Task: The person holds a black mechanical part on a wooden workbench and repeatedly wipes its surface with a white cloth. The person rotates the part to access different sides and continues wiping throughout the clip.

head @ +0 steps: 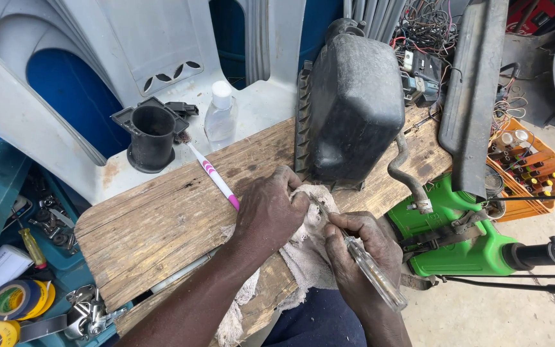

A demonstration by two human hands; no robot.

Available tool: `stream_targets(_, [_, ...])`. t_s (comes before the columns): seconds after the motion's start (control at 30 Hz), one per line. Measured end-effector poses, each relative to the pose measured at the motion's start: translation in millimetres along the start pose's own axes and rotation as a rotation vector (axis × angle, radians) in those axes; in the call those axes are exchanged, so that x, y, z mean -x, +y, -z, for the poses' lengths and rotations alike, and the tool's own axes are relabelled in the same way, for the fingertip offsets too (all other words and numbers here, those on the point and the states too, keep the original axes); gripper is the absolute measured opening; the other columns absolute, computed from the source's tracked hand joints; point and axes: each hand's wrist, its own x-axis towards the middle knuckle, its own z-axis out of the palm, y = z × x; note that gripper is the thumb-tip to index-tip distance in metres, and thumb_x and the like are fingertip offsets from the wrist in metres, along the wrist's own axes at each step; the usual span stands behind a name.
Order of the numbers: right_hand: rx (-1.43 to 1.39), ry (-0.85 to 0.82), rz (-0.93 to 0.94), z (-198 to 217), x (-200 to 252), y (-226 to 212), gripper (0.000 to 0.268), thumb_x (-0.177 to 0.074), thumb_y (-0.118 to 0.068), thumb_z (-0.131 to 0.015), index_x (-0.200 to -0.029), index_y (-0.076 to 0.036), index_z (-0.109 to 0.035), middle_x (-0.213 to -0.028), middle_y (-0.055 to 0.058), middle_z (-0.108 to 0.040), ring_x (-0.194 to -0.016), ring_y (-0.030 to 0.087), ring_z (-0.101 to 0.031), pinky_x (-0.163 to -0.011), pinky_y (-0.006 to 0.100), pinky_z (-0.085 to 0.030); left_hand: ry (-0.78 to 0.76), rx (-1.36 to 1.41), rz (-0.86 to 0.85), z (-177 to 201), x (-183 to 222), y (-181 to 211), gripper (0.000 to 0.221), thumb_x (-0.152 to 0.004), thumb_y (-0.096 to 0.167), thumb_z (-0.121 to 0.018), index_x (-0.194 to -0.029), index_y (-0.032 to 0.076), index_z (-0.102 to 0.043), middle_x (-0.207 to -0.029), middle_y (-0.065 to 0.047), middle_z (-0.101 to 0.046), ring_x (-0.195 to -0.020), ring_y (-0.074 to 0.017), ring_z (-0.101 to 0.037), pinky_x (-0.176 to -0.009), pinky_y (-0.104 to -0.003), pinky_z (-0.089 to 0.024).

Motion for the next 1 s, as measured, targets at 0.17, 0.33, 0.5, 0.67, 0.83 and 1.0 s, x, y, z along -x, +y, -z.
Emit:
stream_targets(0.17, [0.027, 0.056, 0.082, -19, -10, 3, 0.014, -0.095, -0.016, -0.073, -0.106, -0.012, -0.080, -0.104, 0.004, -0.080, -0.096, 0.017, -0.078, -0.089, 0.030, -0.058, -0.028, -0.033, -0.026, 0, 2, 2, 0.021, -0.089, 0.036, -0.069, -0.097, 0.018, -0.071, -0.087, -0.010, -0.079, -0.088, -0.0404, -0.072, -0.080, -0.055, -0.051])
stream_targets(0.33, [0.118, 0.129, 0.089, -33, -12, -5, 0.014, -0.096, -0.019, -0.076, -0.109, -0.015, -0.079, -0.117, 0.004, -0.075, -0.101, 0.019, -0.077, -0.087, 0.034, -0.061, -0.127, -0.025, -0.005, 10, 6, 7, 0.017, -0.096, 0.034, -0.067, -0.091, 0.018, -0.070, -0.085, -0.006, -0.077, -0.083, -0.0350, -0.071, -0.074, -0.052, -0.050])
stream_targets(0.5, [0.059, 0.151, 0.244, -44, -25, 18, 0.012, -0.104, -0.012, -0.071, -0.110, -0.003, -0.075, -0.102, 0.011, -0.077, -0.090, 0.021, -0.077, -0.076, 0.032, -0.063, -0.249, -0.071, 0.029, 16, 4, 9, 0.022, -0.096, 0.025, -0.056, -0.079, 0.011, -0.059, -0.085, -0.012, -0.068, -0.084, -0.0341, -0.065, -0.074, -0.054, -0.049])
stream_targets(0.67, [-0.207, -0.027, -0.167, -31, -22, 39, 0.019, -0.101, -0.026, -0.068, -0.106, -0.010, -0.077, -0.103, 0.006, -0.079, -0.088, 0.015, -0.077, -0.070, 0.027, -0.064, -0.336, -0.090, 0.067, 29, 5, 19, 0.025, -0.090, 0.027, -0.061, -0.073, 0.011, -0.053, -0.074, -0.010, -0.062, -0.072, -0.0292, -0.058, -0.068, -0.051, -0.044])
stream_targets(0.83, [-0.252, 0.153, 0.253, -43, -2, 24, 0.020, -0.106, -0.016, -0.064, -0.117, -0.001, -0.074, -0.113, 0.016, -0.079, -0.108, 0.025, -0.078, -0.096, 0.033, -0.065, -0.213, 0.036, 0.022, 29, 2, 8, 0.021, -0.084, 0.025, -0.062, -0.070, 0.016, -0.051, -0.068, -0.004, -0.059, -0.069, -0.0253, -0.055, -0.066, -0.048, -0.040])
stream_targets(1.0, [-0.021, 0.188, 0.091, -37, 9, 23, 0.025, -0.103, -0.027, -0.068, -0.112, -0.008, -0.080, -0.104, 0.009, -0.082, -0.095, 0.021, -0.080, -0.084, 0.031, -0.062, -0.275, 0.235, 0.227, 47, 4, 25, 0.010, -0.097, 0.026, -0.055, -0.101, 0.022, -0.063, -0.076, 0.003, -0.064, -0.057, -0.0117, -0.049, -0.054, -0.036, -0.042])
